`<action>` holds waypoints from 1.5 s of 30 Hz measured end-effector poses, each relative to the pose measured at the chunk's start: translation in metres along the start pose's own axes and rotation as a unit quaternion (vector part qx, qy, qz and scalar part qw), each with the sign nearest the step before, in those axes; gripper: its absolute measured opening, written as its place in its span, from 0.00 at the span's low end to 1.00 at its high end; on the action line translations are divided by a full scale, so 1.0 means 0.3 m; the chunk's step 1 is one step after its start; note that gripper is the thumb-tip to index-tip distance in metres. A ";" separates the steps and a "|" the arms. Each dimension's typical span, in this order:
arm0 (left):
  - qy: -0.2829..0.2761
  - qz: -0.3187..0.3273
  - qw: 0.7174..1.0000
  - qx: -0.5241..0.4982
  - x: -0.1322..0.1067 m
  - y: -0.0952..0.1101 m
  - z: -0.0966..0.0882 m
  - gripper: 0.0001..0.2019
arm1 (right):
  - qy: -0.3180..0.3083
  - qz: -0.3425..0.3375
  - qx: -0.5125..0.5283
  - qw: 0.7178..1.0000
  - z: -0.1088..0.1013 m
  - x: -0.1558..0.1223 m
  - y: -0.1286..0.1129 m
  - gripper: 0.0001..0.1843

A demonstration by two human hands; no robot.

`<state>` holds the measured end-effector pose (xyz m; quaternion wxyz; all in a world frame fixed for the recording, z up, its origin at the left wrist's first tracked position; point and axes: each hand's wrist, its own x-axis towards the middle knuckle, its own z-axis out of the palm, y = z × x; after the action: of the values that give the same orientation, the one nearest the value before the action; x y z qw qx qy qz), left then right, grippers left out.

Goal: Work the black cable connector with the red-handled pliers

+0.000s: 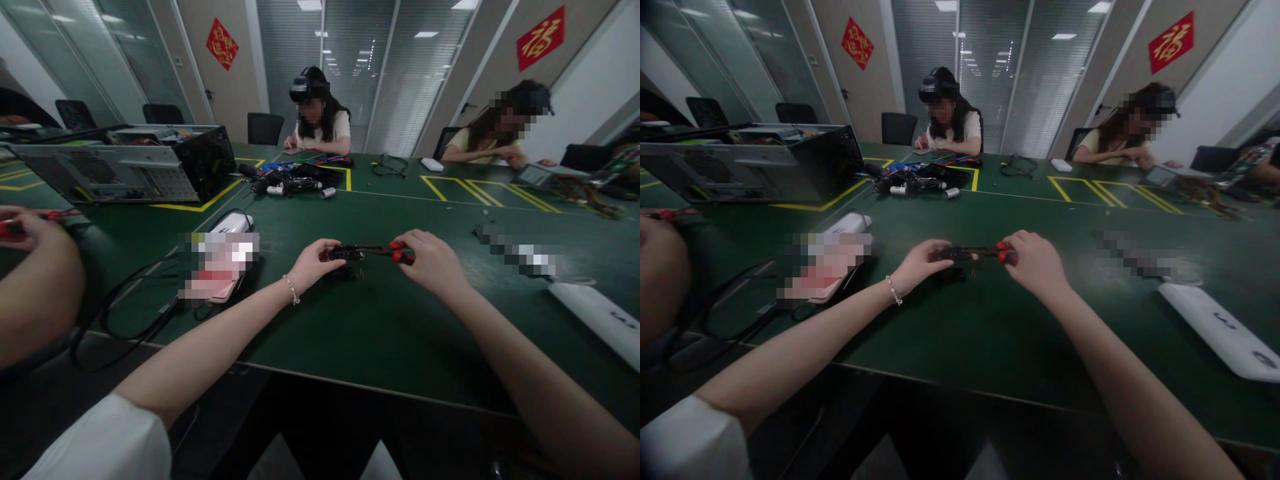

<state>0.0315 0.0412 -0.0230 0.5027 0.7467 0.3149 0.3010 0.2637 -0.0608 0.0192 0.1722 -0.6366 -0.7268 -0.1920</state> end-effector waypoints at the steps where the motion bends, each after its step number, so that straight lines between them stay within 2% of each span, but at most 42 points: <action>1: -0.001 0.004 1.000 0.006 -0.001 0.001 -0.001 0.23 | -0.003 -0.002 -0.001 1.000 0.000 -0.001 -0.002 0.14; 14: -0.007 0.041 0.999 0.032 -0.012 0.031 -0.005 0.24 | -0.025 -0.027 -0.030 0.999 0.005 -0.001 -0.019 0.13; 26: -0.014 0.041 0.999 0.031 -0.001 0.009 0.001 0.22 | -0.034 -0.030 -0.020 0.999 0.013 -0.003 -0.025 0.11; 45: -0.016 0.045 0.998 0.033 -0.006 0.020 0.002 0.21 | -0.036 -0.030 -0.041 0.998 0.012 -0.004 -0.027 0.09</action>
<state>0.0318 0.0377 -0.0179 0.4684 0.7810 0.2831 0.3007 0.2559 -0.0609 0.0149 0.1134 -0.6275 -0.7430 -0.2035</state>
